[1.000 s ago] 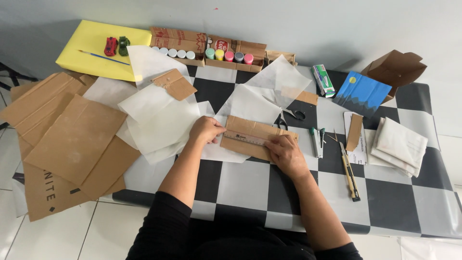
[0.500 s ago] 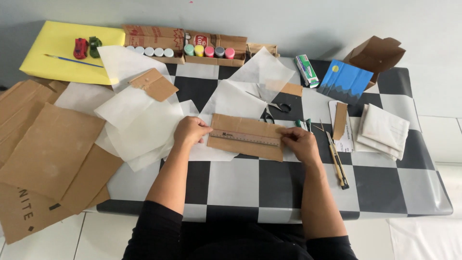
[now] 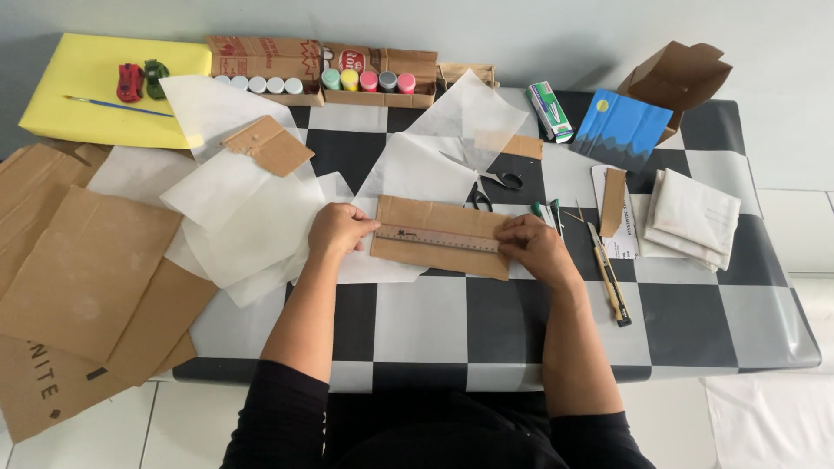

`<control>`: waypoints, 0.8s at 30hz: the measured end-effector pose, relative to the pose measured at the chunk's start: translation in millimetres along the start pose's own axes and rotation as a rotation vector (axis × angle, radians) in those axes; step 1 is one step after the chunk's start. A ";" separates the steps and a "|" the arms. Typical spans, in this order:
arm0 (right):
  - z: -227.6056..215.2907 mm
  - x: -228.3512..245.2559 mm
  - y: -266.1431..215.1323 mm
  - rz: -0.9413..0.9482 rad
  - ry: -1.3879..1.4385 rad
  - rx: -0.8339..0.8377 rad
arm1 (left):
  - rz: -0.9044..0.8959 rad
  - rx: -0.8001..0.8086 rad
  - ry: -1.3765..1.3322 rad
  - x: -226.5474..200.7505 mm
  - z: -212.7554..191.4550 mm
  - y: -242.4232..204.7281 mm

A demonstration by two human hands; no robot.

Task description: Measuring, marking, and cutting cardboard pieces before wrapping them in paper to create frame components.

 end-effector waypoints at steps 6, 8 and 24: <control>1.2 -8.8 0.6 -0.044 0.001 0.012 | 0.000 -0.005 -0.001 0.7 0.1 -0.1; 1.2 -10.6 0.8 -0.039 0.002 0.012 | -0.003 -0.008 0.009 -5.6 -3.0 -6.6; -6.7 -4.5 1.0 0.100 0.128 -0.005 | -0.001 -0.023 0.137 1.1 3.5 5.0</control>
Point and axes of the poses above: each hand's wrist, its own y-axis towards the middle knuckle, its own z-axis out of the palm, x = y × z, the point moved 3 cm from there along y, towards the middle knuckle
